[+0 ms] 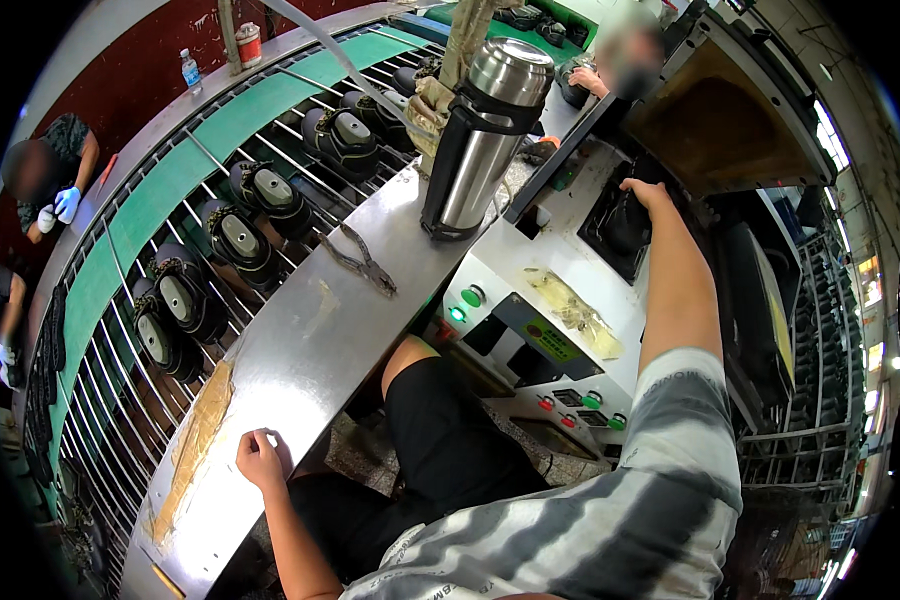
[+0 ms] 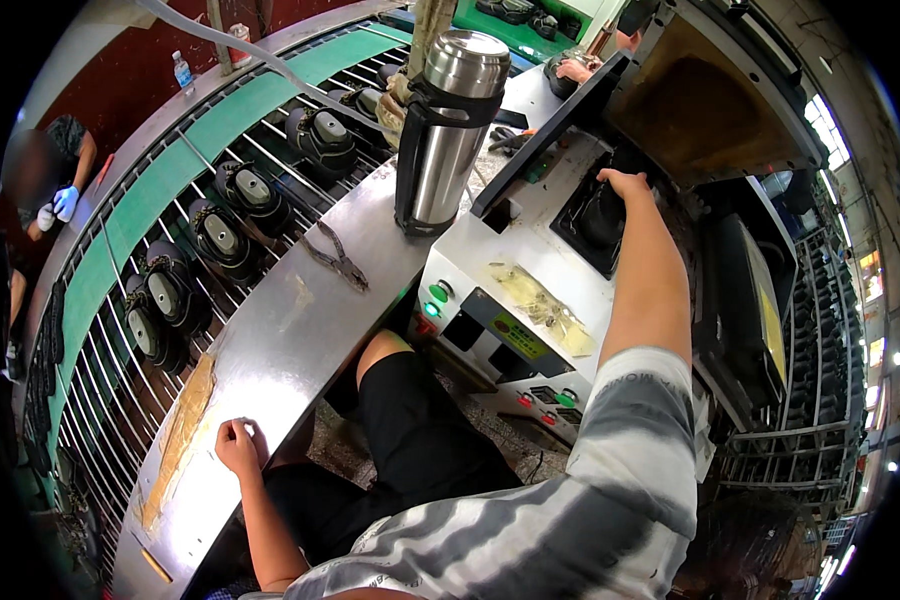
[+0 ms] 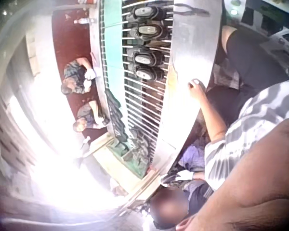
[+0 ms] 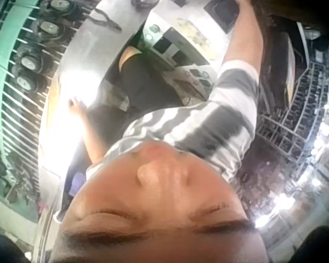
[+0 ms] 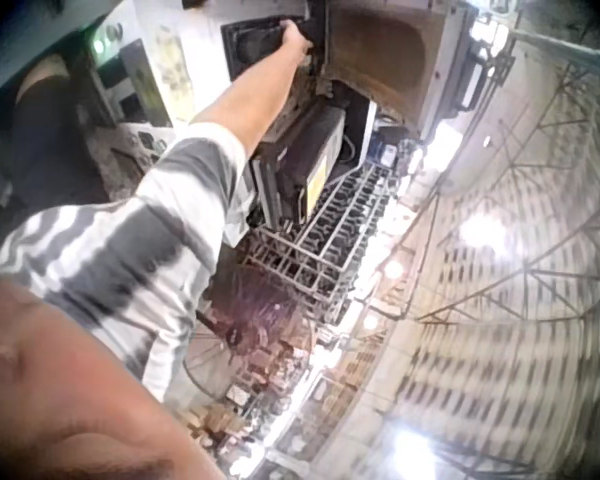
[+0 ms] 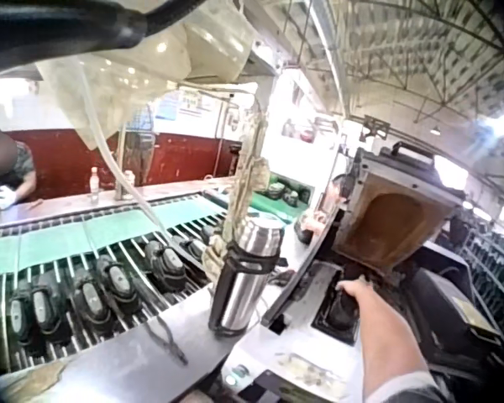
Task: The person takes shoes from a conveyor belt, places them into a molding machine one by one, presses a button to activate the machine, and then returns the shoes to the belt.
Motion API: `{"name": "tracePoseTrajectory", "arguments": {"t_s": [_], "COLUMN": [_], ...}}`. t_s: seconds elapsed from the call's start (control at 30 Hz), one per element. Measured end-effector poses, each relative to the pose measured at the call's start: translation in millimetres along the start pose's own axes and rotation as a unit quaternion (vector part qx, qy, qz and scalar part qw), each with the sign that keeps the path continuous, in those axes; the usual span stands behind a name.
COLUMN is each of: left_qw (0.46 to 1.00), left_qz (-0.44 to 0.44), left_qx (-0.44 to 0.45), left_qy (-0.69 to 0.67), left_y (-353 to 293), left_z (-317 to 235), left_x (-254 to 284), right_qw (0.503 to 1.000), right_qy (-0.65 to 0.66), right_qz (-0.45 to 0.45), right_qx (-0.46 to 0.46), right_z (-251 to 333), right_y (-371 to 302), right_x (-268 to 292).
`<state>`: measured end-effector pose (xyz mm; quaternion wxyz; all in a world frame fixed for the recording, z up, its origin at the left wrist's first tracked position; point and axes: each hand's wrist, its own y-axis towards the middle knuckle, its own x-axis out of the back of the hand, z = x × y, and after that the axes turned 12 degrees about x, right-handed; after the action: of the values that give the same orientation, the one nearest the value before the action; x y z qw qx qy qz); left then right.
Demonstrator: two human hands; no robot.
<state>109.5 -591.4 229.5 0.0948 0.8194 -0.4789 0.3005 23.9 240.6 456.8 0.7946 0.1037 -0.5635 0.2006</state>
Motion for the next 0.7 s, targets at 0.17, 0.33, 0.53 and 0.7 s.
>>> {"name": "tracePoseTrajectory", "arguments": {"t_s": [0.17, 0.33, 0.53, 0.7], "left_qw": [0.999, 1.000, 0.998, 0.947], "left_qz": [0.013, -0.010, -0.048, 0.164], "left_qx": [0.012, -0.013, 0.006, 0.007], "left_qy": [-0.030, -0.023, -0.029, -0.275], "left_y": [0, 1, -15, -48], "left_z": [-1, 1, -21, -27], "left_x": [2, 3, -5, -104], "right_qw": [0.999, 0.994, 0.899, 0.859], "right_qy": [-0.021, -0.076, -0.103, 0.069], "right_qz": [-0.040, -0.049, -0.213, -0.113], "right_qx": [-0.011, 0.056, 0.368, 0.495], "right_z": [11, 20, -66, -127], "right_y": [-40, -110, -174, -274], "right_x": [-3, -3, -42, -17]}}
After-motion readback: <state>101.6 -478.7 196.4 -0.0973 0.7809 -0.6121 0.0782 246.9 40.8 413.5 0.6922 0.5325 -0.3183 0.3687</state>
